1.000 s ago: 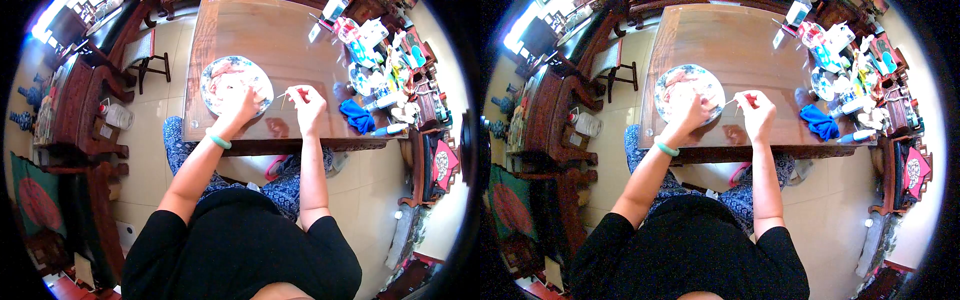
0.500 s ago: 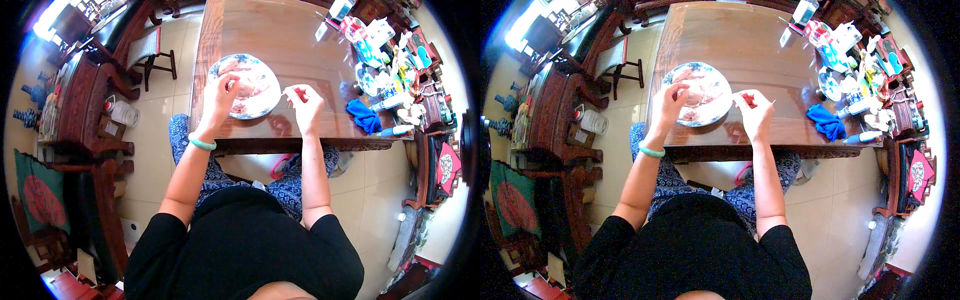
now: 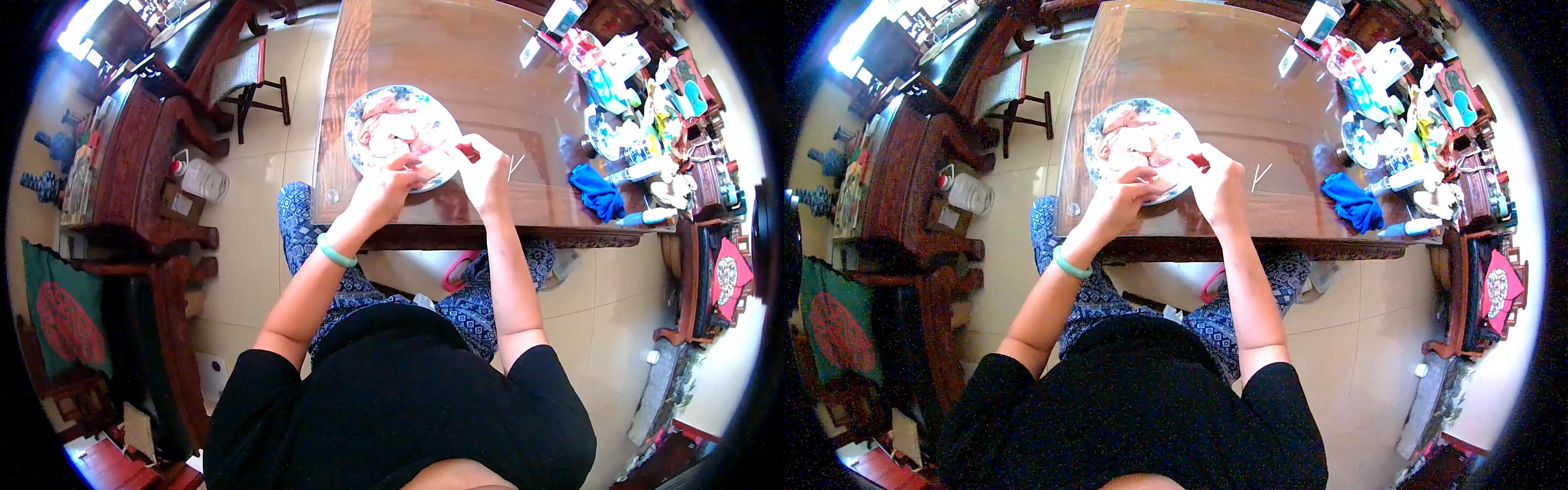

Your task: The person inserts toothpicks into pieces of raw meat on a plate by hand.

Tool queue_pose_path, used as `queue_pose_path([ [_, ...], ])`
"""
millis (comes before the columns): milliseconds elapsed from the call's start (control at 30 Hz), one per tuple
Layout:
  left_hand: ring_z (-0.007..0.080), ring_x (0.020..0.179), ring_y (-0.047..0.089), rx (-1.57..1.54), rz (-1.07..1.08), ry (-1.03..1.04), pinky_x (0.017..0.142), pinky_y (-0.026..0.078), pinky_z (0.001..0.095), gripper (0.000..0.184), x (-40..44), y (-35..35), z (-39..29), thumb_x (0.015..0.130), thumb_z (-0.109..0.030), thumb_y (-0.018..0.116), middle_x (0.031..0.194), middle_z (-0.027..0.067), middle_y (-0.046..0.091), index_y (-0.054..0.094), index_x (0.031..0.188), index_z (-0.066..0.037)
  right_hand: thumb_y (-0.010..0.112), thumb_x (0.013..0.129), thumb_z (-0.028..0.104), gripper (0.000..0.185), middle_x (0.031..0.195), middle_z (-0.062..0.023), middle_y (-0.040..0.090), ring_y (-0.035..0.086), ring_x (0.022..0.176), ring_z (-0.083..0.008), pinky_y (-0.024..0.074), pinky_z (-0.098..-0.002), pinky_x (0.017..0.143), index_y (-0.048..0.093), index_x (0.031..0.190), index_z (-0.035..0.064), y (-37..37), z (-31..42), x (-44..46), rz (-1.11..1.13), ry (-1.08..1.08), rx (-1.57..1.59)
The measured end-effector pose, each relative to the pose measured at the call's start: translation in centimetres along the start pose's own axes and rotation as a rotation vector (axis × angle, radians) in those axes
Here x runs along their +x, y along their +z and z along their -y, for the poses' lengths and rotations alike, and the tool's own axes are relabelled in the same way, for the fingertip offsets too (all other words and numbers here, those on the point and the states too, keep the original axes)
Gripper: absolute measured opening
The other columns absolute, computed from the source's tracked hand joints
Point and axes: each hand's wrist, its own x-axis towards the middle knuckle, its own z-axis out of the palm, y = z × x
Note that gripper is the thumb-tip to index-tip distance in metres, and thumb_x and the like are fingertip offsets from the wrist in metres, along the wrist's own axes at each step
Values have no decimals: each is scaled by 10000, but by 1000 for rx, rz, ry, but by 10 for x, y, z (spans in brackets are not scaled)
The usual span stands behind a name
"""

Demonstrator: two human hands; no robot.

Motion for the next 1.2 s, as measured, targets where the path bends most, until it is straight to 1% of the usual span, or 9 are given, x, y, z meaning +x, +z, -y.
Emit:
queue_pose_path([
  [333, 344, 1061, 590, 205, 49, 140, 979, 432, 459, 414, -7, -18, -15, 721, -216, 772, 1017, 150, 652, 644, 1076, -46, 713, 796, 48, 118, 736, -157, 695, 671, 647, -173, 523, -304, 598, 672, 874, -30, 6, 16, 11, -8, -141, 31],
  [400, 337, 1063, 589, 224, -55, 199, 1001, 422, 467, 429, -12, -9, -9, 688, -218, 791, 1021, 132, 656, 643, 1053, -49, 726, 786, 70, 127, 733, -162, 695, 677, 642, -187, 527, -310, 598, 675, 848, -28, 13, -2, 9, 69, -206, -21],
  [533, 306, 1015, 618, 239, -92, 255, 967, 461, 432, 376, -12, 2, 9, 662, -77, 741, 1008, 109, 659, 654, 1026, -53, 743, 767, 95, 162, 727, -164, 696, 683, 639, -189, 532, -308, 598, 681, 841, -34, 19, -11, 10, 147, -128, 5],
  [567, 306, 1015, 618, 235, -91, 252, 967, 461, 432, 376, -13, 3, 11, 662, -77, 741, 1008, 109, 659, 654, 1026, -53, 735, 787, 69, 138, 715, -96, 696, 617, 649, -83, 514, -267, 604, 688, 863, -36, 17, -5, 12, 111, -122, 1],
  [633, 295, 985, 629, 240, -97, 247, 941, 479, 412, 346, -10, 4, 15, 659, 9, 675, 989, 106, 662, 673, 1000, -49, 734, 788, 71, 134, 717, -96, 697, 619, 650, -85, 514, -266, 605, 690, 858, -34, 12, 8, 13, 72, -104, 56],
  [800, 299, 968, 629, 238, -151, 245, 926, 483, 410, 306, -13, 6, 12, 651, 31, 643, 975, 99, 664, 698, 940, -53, 722, 781, 65, 120, 716, -103, 697, 629, 630, -107, 515, -279, 597, 690, 840, -35, 25, -5, 5, 138, -153, -105],
  [1000, 308, 947, 628, 261, -160, 252, 897, 493, 407, 291, -13, 6, 11, 651, 29, 647, 959, 100, 662, 706, 924, -50, 733, 768, 83, 149, 708, -143, 693, 654, 632, -139, 523, -297, 603, 689, 842, -39, 16, 18, 10, 64, -86, 82],
  [1067, 309, 944, 627, 263, -159, 257, 881, 499, 408, 288, -12, 5, 11, 651, 26, 648, 957, 100, 661, 706, 923, -50, 736, 771, 81, 151, 715, -145, 696, 662, 640, -141, 521, -289, 597, 685, 839, -44, 31, -6, 4, 110, -155, -97],
  [1200, 308, 930, 625, 250, -167, 242, 835, 513, 406, 302, -13, 4, 9, 637, 19, 654, 936, 93, 651, 709, 924, -57, 736, 776, 82, 149, 718, -142, 697, 667, 639, -150, 529, -298, 604, 685, 835, -45, 27, 2, 3, 93, -105, -15],
])
